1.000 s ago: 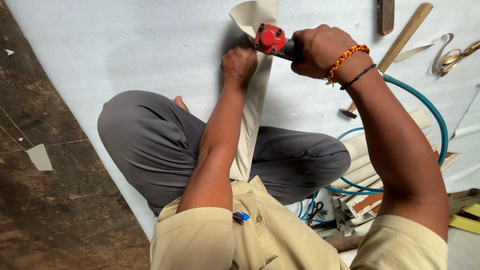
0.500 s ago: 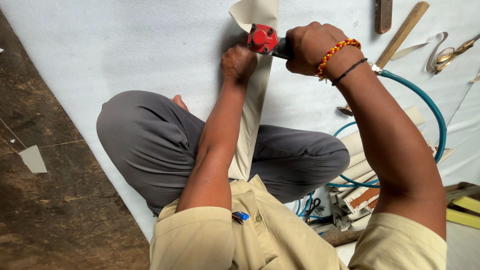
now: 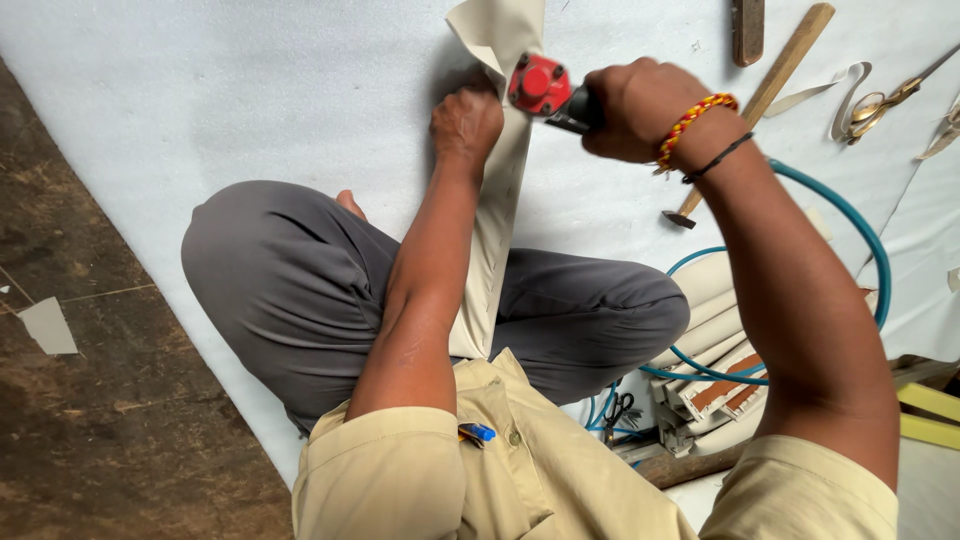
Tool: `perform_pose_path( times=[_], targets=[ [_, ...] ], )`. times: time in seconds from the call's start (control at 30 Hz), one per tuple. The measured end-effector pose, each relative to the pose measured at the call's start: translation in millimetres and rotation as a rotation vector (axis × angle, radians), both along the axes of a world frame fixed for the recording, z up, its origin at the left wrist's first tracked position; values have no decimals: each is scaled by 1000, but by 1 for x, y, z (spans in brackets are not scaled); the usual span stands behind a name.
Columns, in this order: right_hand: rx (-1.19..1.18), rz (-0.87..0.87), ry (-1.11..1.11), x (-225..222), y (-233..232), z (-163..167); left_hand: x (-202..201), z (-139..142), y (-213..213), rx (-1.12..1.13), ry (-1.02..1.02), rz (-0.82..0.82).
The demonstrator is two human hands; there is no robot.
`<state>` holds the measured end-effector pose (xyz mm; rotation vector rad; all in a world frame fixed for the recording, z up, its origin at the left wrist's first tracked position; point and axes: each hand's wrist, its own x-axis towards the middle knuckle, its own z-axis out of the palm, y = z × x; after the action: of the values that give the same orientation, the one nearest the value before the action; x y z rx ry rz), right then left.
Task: The person sits on the floor and uses a power stapler to attach fabric to a long wooden strip, folding the fabric around it. They then trim excess fabric with scissors and place a wooden board on the covered strip.
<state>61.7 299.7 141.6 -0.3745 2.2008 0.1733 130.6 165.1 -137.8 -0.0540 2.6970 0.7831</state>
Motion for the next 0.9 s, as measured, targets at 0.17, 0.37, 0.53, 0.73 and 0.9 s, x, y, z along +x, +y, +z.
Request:
perform_pose_path(
  times=[0.17, 0.37, 0.53, 0.73, 0.9],
  targets=[
    [43, 27, -41, 7, -15, -7, -1, 21, -9, 155, -80, 62],
    [79, 35, -22, 6, -23, -9, -3, 43, -15, 216, -108, 121],
    [72, 39, -43, 5, -21, -10, -2, 32, -12, 229, -225, 112],
    [-18, 24, -82, 21, -14, -1, 5, -1, -7, -95, -8, -160],
    [8, -27, -108, 22, -23, -3, 2, -6, -8, -42, -35, -99]
  ],
)
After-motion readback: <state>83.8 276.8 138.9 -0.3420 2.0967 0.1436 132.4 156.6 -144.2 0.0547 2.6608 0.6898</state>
